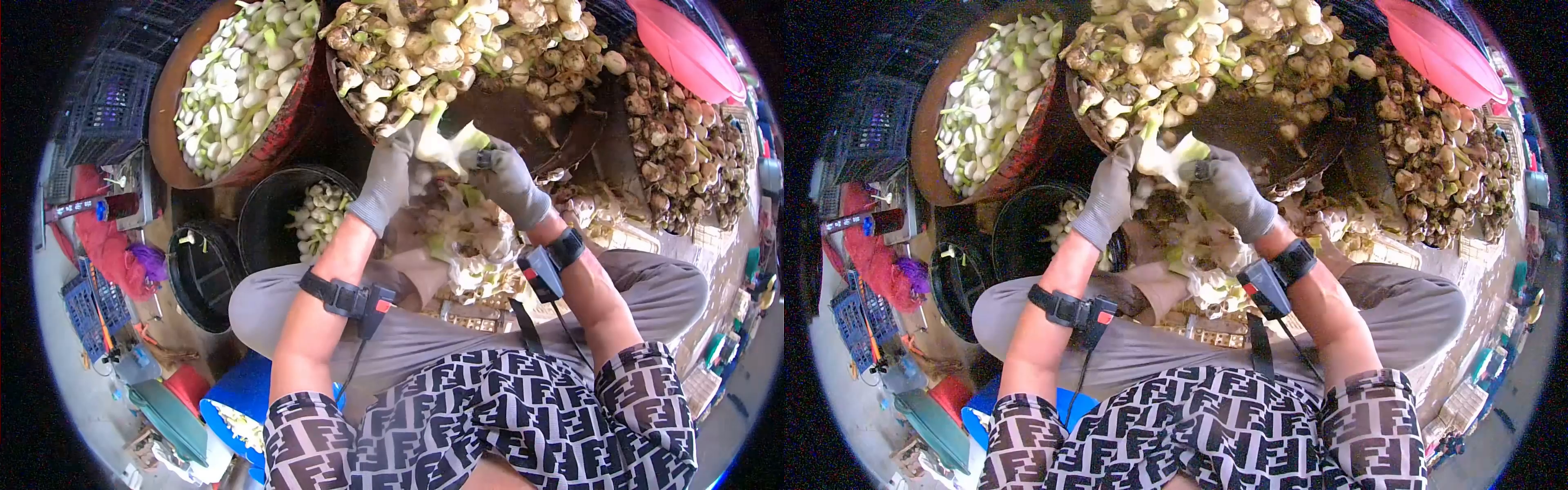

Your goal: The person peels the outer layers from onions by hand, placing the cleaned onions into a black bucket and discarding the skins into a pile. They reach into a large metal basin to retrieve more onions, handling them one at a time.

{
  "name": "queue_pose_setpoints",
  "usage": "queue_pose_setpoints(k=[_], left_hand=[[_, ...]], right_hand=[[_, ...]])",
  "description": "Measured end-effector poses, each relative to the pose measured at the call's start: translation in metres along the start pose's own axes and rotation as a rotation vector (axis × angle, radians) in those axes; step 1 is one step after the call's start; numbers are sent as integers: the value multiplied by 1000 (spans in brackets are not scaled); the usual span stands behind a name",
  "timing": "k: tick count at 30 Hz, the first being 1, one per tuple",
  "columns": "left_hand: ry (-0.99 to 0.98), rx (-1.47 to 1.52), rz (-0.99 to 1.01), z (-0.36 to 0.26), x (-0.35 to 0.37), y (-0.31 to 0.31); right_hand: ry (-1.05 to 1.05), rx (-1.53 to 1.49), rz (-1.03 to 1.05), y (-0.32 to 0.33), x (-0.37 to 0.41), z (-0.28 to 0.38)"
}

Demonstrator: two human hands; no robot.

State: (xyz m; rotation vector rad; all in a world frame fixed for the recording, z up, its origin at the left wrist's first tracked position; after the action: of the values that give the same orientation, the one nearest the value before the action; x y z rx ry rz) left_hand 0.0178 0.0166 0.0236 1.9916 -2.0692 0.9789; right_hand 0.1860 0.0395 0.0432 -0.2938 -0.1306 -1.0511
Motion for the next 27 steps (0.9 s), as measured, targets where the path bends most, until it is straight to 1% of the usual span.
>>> queue_pose_setpoints(k=[1, 2, 3, 4, 5, 7, 8, 9, 11, 12, 13, 15, 16, 17, 19, 20, 21, 23, 24, 25, 26, 27], left_hand=[[122, 144, 15, 1, 2, 2], [-27, -33, -75, 2, -3, 10], [-177, -214, -161, 4, -12, 17], [-327, -395, -244, 7, -18, 22], [-305, -280, -250, -10, -9, 13], [-299, -637, -235, -42, 12, -9], [-294, -816, -224, -48, 16, -15], [-331, -918, -267, -45, 16, -16], [-184, -900, -169, -40, 10, -9], [-110, -890, -119, -38, 9, -6], [-182, -786, -94, -40, 11, -6], [-155, -510, -10, -39, 11, -2], [-141, -372, 34, -40, 10, -2], [-208, -306, 80, -44, 13, -4], [-283, -45, 224, -49, 13, -2], [-318, 86, 292, -52, 15, -1], [-336, 106, 289, -56, 16, 3], [-365, 147, 286, -63, 19, 9], [-376, 169, 286, -66, 20, 8], [-356, 63, 226, -68, 19, 7], [-321, -40, 187, -69, 20, 4], [-288, -144, 146, -70, 20, 1]], right_hand=[[119, 316, 31, 3, 5, 6], [235, 628, 64, 0, 12, 10], [270, 532, 35, -2, 14, 9], [233, 411, 19, -2, 13, 8], [194, 290, 3, -5, 12, 11], [35, 134, -27, -7, 8, 8], [-86, 99, -40, -7, 7, 4], [-207, 65, -50, -6, 6, -1], [51, 143, -39, -8, 10, 9], [55, 317, -66, 1, 11, 3], [56, 491, -95, 11, 11, -2], [97, 37, -117, 28, 3, -13], [105, 113, -147, 37, 6, -14], [111, 190, -180, 43, 9, -9], [115, 307, -236, 54, 15, 2], [187, 423, -219, 49, 22, 14], [262, 537, -210, 44, 28, 26], [157, 574, 133, 41, 27, -12], [100, 587, 303, 16, 25, 6], [-371, 769, 403, 5, 41, 18], [-357, 1179, 391, -7, 46, 20], [-335, 1163, 336, -8, 40, 17]])
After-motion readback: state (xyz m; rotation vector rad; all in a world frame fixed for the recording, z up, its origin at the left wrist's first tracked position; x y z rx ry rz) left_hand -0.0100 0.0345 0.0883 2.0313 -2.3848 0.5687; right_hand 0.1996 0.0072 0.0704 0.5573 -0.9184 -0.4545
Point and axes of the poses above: each hand's wrist, its own x-axis away from the middle knuckle, its own y-axis out of the back of the hand, z = x × y, the point moved 4 cm from there along -x, towards the middle knuckle, and after that the axes turned 4 degrees about z, right-handed, at the moved point
